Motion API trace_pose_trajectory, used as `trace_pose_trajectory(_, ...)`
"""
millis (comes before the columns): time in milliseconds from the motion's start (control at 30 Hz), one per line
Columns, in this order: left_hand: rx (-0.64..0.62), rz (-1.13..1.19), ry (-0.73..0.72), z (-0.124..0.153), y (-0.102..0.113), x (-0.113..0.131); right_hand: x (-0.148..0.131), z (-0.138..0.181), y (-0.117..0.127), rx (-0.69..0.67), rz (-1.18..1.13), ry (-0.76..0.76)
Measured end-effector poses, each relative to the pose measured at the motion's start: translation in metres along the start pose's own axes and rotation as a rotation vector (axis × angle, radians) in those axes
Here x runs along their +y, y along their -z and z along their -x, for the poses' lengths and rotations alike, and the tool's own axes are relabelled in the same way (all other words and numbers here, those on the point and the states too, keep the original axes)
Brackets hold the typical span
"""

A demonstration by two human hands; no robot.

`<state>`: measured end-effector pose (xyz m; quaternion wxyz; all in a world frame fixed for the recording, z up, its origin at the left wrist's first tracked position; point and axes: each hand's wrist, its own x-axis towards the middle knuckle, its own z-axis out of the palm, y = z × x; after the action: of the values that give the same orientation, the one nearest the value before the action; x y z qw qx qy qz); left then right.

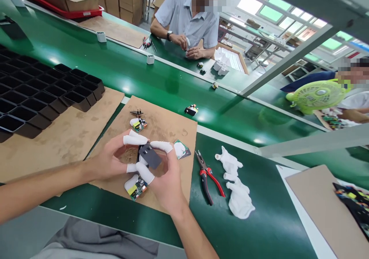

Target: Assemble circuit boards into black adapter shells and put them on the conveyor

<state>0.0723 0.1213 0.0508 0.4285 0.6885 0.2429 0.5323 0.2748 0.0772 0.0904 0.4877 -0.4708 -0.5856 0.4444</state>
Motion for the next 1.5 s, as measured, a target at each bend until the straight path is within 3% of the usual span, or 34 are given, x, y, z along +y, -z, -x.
trace_pose_trajectory(233,-0.007,0.011,-0.017,-0.009,0.004,0.006,0.001,0.000,0.007,0.011,0.085,0.136)
trace_pose_trajectory(433,-0.015,-0.004,-0.087,-0.010,0.021,0.044,-0.037,0.004,0.014,0.044,0.286,0.391)
trace_pose_trajectory(700,0.009,-0.040,-0.279,0.017,0.040,0.110,-0.071,0.033,-0.025,0.103,0.223,0.619)
trace_pose_trajectory(900,0.047,-0.077,-0.338,0.042,0.045,0.139,-0.076,0.052,-0.047,0.102,0.108,0.663)
trace_pose_trajectory(1067,0.046,-0.125,-0.322,0.040,0.048,0.151,-0.076,0.043,-0.048,0.074,0.071,0.728)
trace_pose_trajectory(1233,0.005,-0.136,-0.305,0.009,0.052,0.129,-0.068,0.006,-0.034,0.091,0.108,0.778)
trace_pose_trajectory(1500,0.012,-0.229,-0.294,-0.052,0.058,0.018,-0.022,-0.061,-0.010,0.120,0.186,0.704)
